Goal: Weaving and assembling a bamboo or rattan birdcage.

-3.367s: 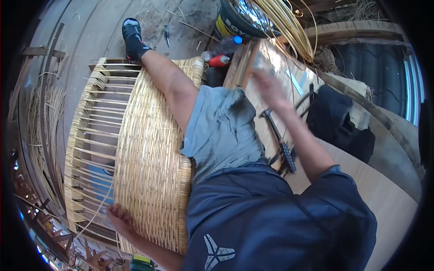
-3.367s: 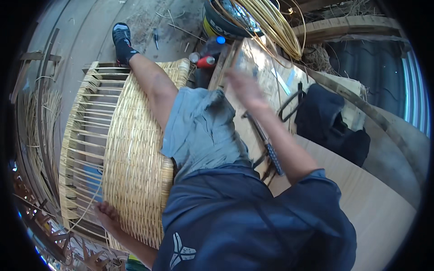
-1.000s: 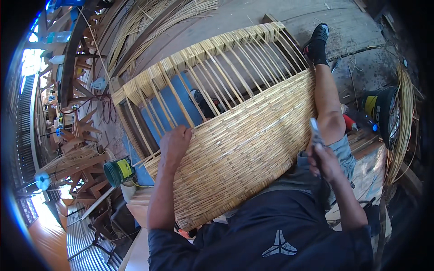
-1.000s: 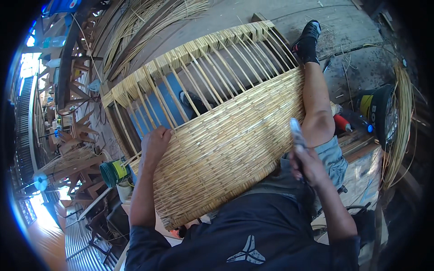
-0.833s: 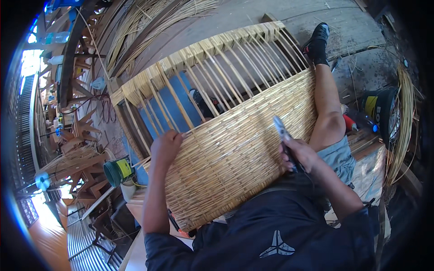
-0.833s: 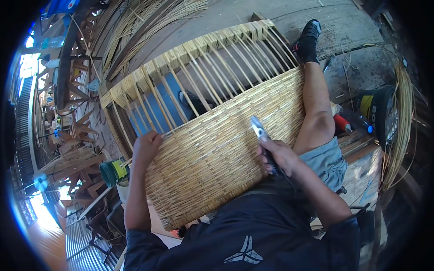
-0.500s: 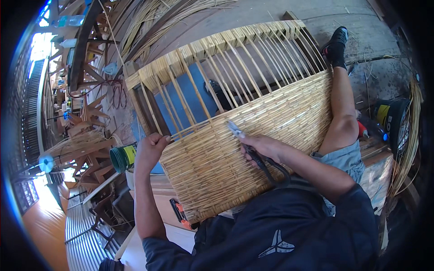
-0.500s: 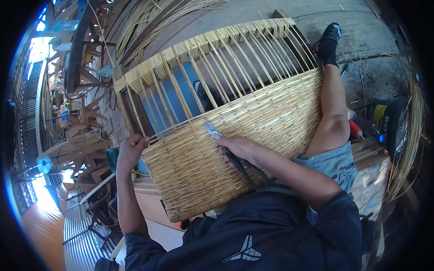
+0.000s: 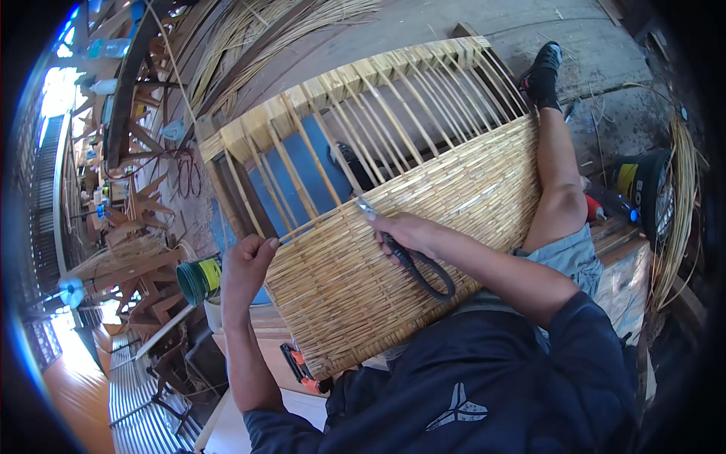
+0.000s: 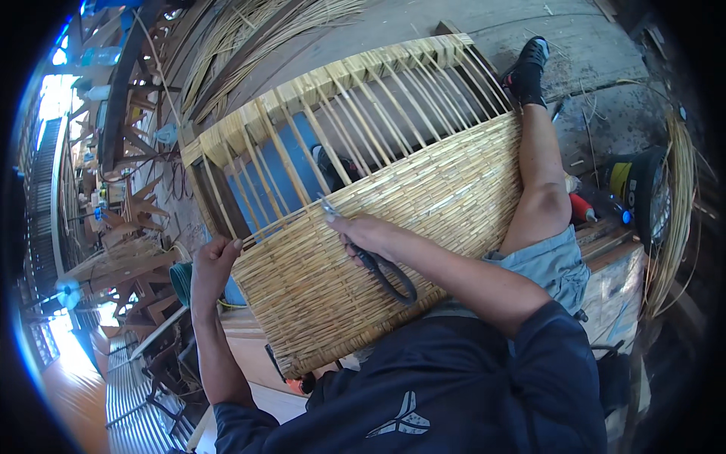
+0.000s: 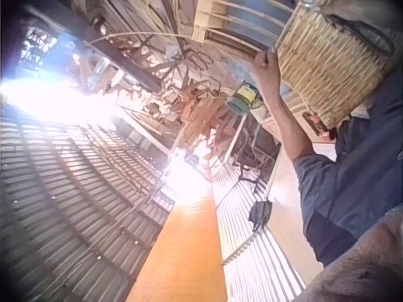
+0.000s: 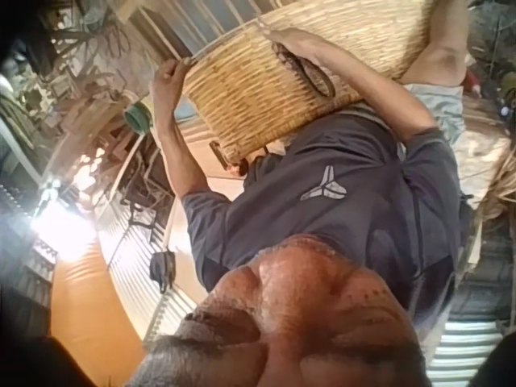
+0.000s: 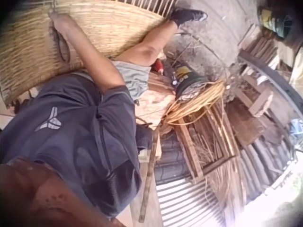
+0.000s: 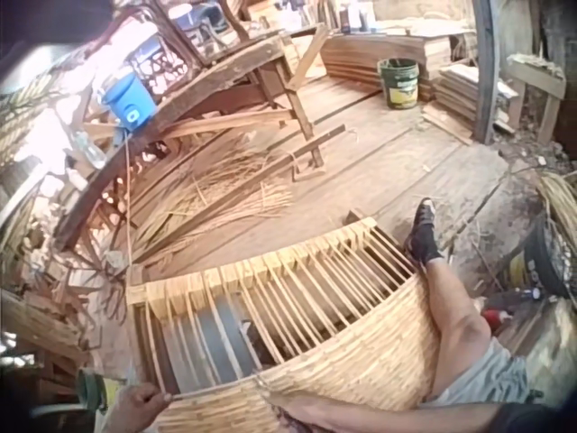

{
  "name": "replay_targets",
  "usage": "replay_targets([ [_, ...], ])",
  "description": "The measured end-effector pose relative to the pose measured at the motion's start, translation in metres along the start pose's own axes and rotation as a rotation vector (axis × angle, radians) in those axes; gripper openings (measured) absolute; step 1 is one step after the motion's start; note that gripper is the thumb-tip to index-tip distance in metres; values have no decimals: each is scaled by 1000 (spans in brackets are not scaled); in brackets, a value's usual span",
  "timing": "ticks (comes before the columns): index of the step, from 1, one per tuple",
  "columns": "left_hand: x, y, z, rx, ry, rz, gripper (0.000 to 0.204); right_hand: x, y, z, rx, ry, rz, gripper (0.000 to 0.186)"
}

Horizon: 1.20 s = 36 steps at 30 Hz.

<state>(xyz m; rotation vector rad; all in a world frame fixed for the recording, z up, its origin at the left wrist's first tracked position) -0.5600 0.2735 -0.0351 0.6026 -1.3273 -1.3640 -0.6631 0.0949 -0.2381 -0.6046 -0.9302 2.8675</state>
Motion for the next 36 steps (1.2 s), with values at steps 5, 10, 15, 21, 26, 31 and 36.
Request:
replay_targets([
  [5,-5,-1,-2,-6,-17,-59,35,-17,6,10,155,148,267,65],
  [10,17,6,6,433,61,147,30,3,28,62,421,288,592,65],
  [15,115,-96,39,107,-184,216,18,19,25,137,700,724,636,59],
  [21,197,-116,39,152,-422,406,9,82,95,226,812,290,442,53],
  [26,251,-141,38,-49,-560,531,9,86,91,271,1118,603,567,50],
  [31,266,-141,35,26,-726,361,12,119,116,266,1001,400,312,49],
  [36,172,-120,-75,-25,-620,-385,21,213,183,301,1325,186,49,44],
])
Point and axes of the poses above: each hand's wrist, its own z-axis away from the middle knuckle, its own y-axis out of the back of the hand, x = y × z, the point moved 7 cm from there along -z, towards the middle knuckle, and after that the axes turned 14 degrees about -y, right-handed, at the moved point
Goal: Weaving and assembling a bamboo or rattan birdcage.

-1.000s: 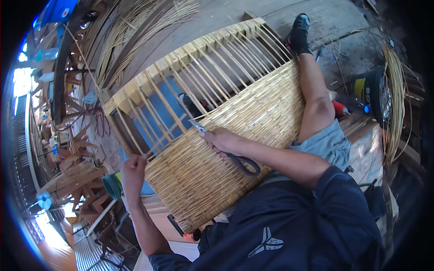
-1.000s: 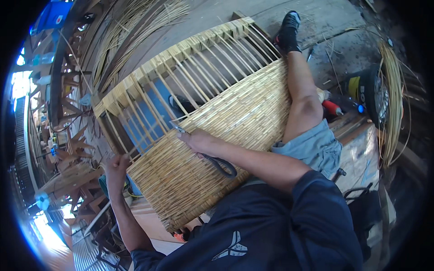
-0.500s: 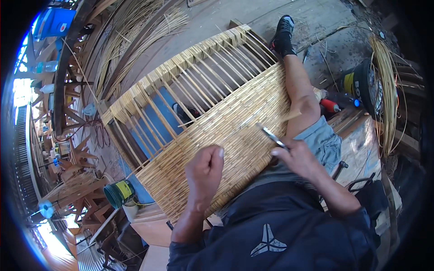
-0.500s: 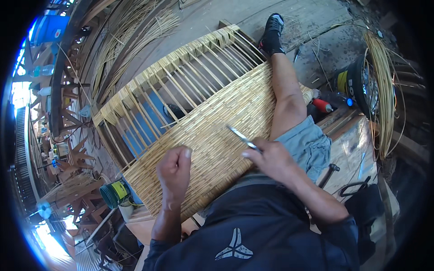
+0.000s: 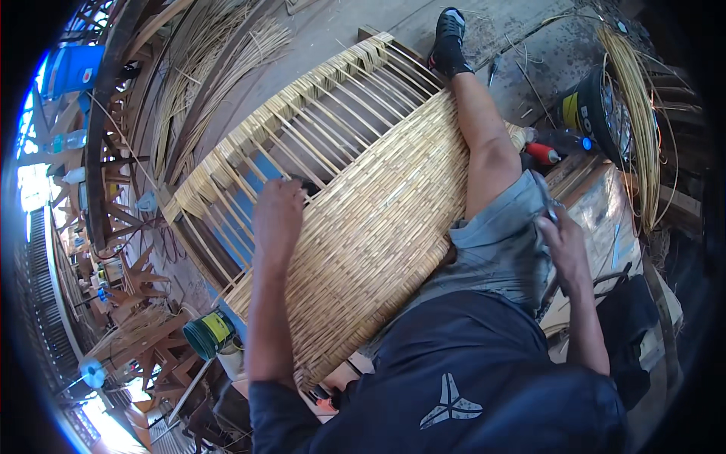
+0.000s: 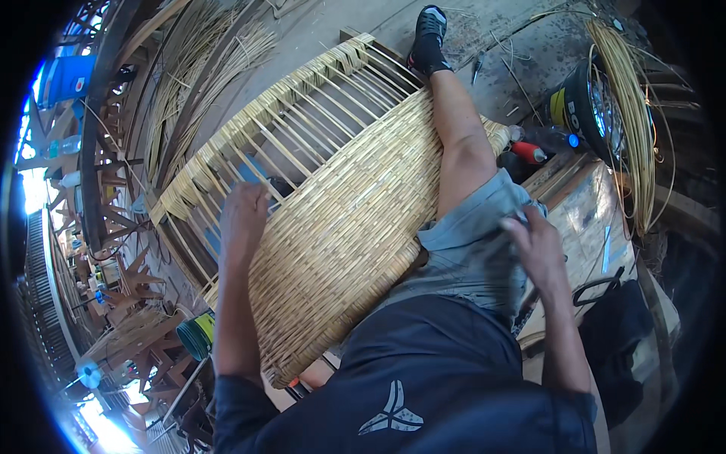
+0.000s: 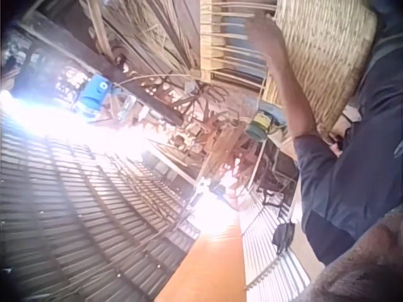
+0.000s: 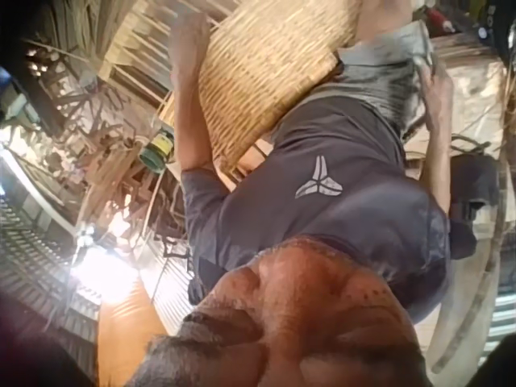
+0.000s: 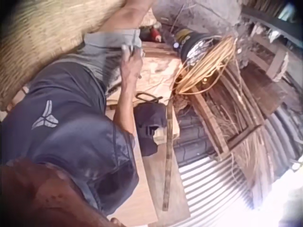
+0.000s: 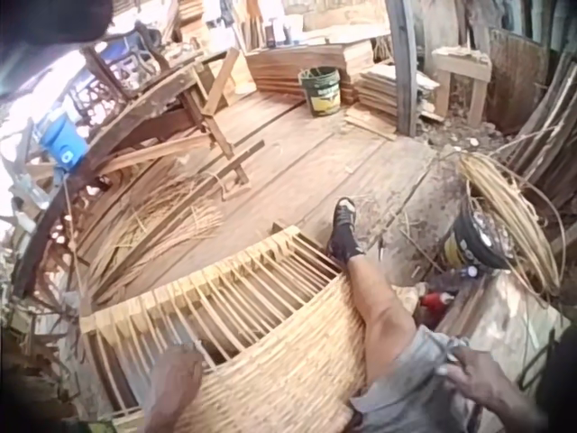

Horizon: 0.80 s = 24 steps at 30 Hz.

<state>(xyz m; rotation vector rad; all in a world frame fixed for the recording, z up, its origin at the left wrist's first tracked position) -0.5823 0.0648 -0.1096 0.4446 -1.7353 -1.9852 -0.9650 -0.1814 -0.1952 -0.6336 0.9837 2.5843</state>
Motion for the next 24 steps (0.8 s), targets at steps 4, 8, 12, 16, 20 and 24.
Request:
replay_targets([
  [4,-63,-53,6,-386,-22,-82,20,118,26,-12,213,-227,185,47],
  [8,-70,-68,10,-406,-94,17,18,220,32,3,366,-341,299,43],
  [12,-78,-72,-3,-490,-97,-101,16,272,23,12,255,-533,260,48],
  [16,-74,-77,-21,-551,-197,-88,17,266,19,13,262,-532,293,47],
  [20,-77,-87,-14,-800,-121,-3,17,259,18,16,284,-552,291,48],
  [24,-73,-81,-17,-543,-270,-130,16,257,17,16,287,-543,276,39],
])
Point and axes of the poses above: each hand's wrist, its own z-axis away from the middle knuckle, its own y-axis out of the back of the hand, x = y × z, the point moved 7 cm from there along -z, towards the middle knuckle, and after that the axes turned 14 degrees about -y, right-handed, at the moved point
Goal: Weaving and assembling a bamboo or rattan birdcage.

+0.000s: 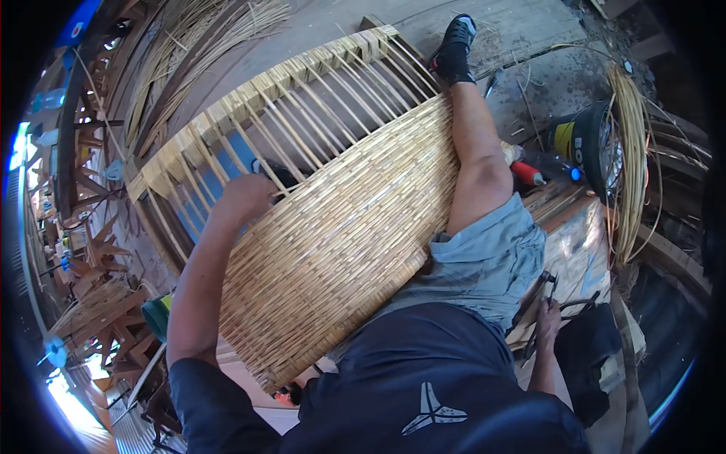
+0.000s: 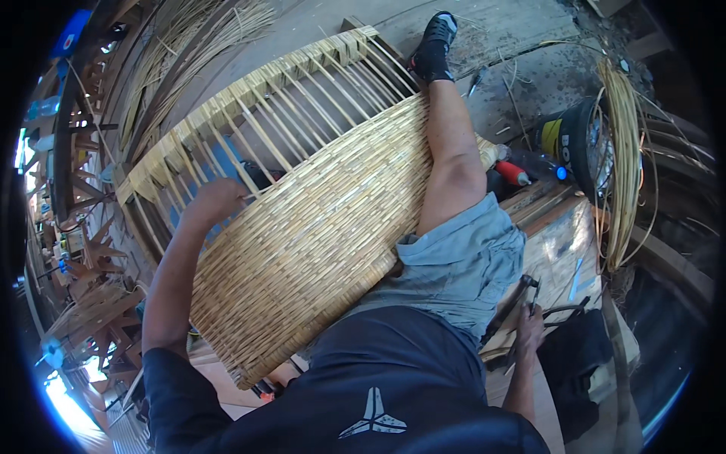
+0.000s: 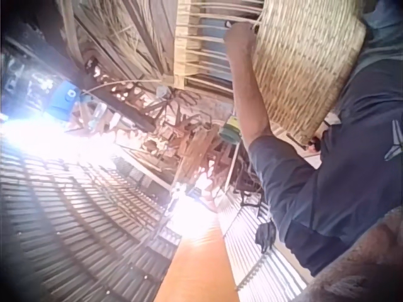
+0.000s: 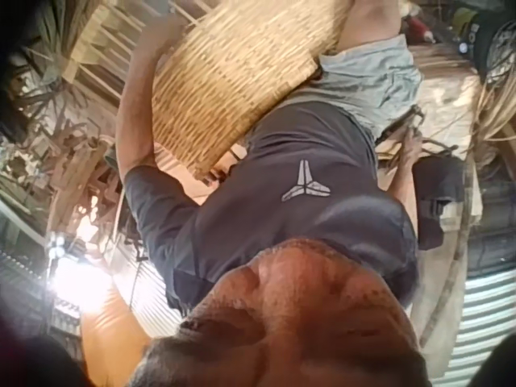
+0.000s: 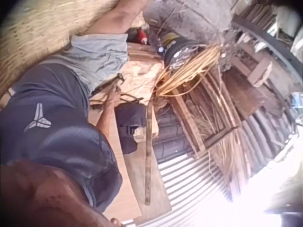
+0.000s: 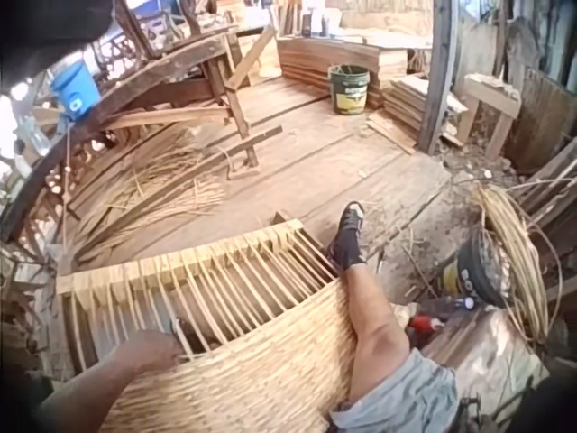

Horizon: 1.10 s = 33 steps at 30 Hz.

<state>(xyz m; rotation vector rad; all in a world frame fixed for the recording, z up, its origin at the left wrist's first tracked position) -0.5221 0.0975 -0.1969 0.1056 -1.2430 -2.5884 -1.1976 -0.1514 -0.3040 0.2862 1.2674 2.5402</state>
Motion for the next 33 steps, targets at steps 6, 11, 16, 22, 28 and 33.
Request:
replay_targets([
  [6,-10,-23,-6,108,-56,-316,11,-13,5,12,29,7,50,41],
  [11,-14,-32,-6,110,168,-193,21,-13,6,15,-36,-100,-93,41],
  [16,0,-15,4,-17,96,38,17,-8,18,16,89,-5,-4,43],
  [22,38,5,10,116,185,-61,30,-8,21,38,223,122,83,54],
  [28,76,-5,13,152,185,29,41,3,65,-4,377,82,-278,39],
  [33,86,-2,23,98,192,74,45,-22,127,-54,605,196,-516,28],
])
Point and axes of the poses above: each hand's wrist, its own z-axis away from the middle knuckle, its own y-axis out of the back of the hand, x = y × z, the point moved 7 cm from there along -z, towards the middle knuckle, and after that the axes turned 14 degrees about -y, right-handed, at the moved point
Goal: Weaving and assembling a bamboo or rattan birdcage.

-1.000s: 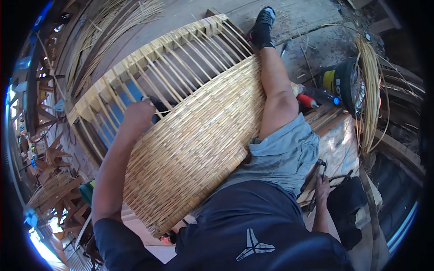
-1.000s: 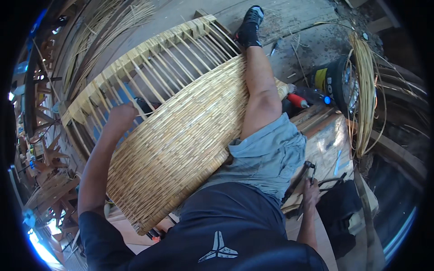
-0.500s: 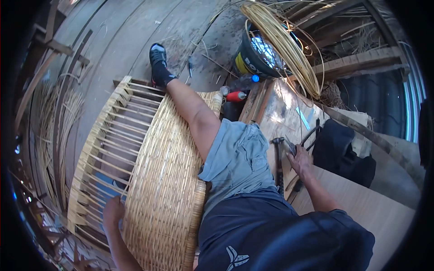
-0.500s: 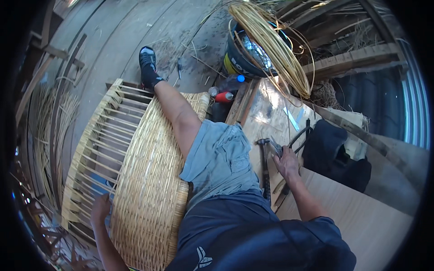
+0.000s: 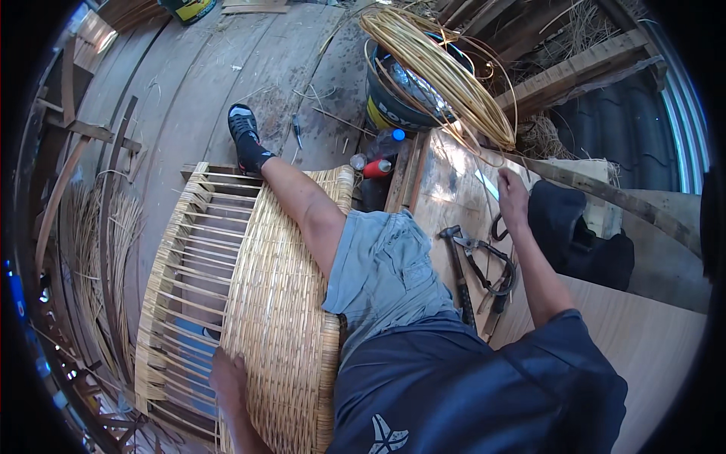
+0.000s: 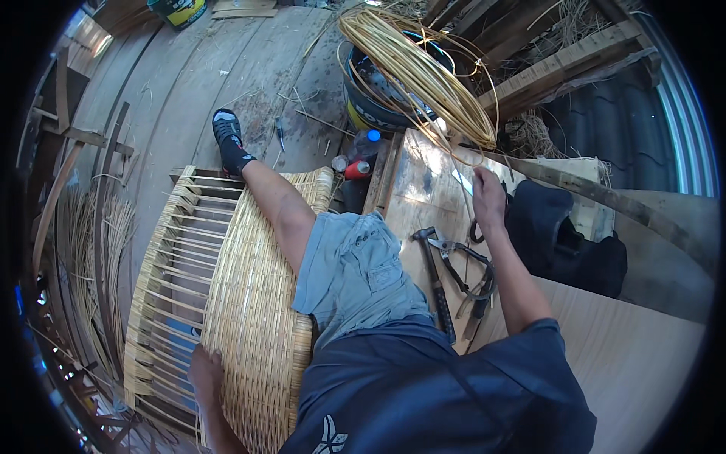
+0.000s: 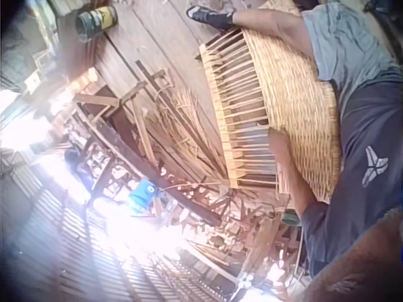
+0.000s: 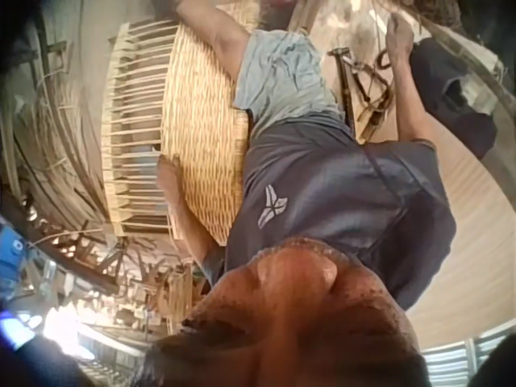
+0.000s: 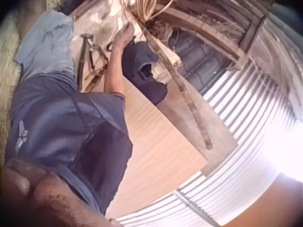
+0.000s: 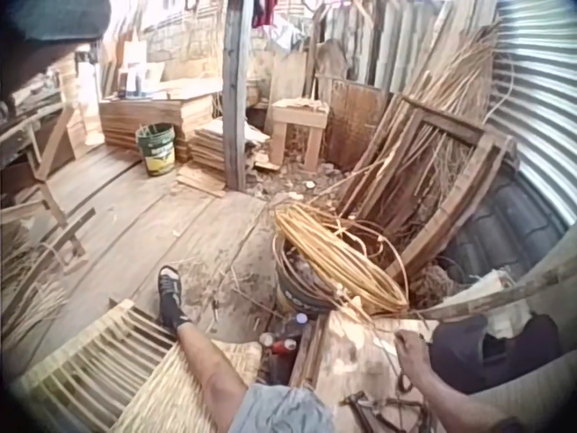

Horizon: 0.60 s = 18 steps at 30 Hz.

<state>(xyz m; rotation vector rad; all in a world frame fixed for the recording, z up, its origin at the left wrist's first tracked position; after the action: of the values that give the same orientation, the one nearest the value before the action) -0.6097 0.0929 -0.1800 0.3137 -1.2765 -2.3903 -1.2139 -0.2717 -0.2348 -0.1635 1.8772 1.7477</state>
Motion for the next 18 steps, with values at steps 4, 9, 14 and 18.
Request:
replay_targets([
  [4,11,1,11,58,28,-4,46,-54,-16,-23,121,351,-47,25],
  [9,8,2,17,119,-7,39,45,-46,-49,-48,-246,117,-198,22],
  [14,23,40,9,368,-142,71,39,-29,-46,-38,-528,-259,-750,18],
  [18,83,70,-13,365,-196,318,36,-76,-16,2,-311,152,-393,15],
])
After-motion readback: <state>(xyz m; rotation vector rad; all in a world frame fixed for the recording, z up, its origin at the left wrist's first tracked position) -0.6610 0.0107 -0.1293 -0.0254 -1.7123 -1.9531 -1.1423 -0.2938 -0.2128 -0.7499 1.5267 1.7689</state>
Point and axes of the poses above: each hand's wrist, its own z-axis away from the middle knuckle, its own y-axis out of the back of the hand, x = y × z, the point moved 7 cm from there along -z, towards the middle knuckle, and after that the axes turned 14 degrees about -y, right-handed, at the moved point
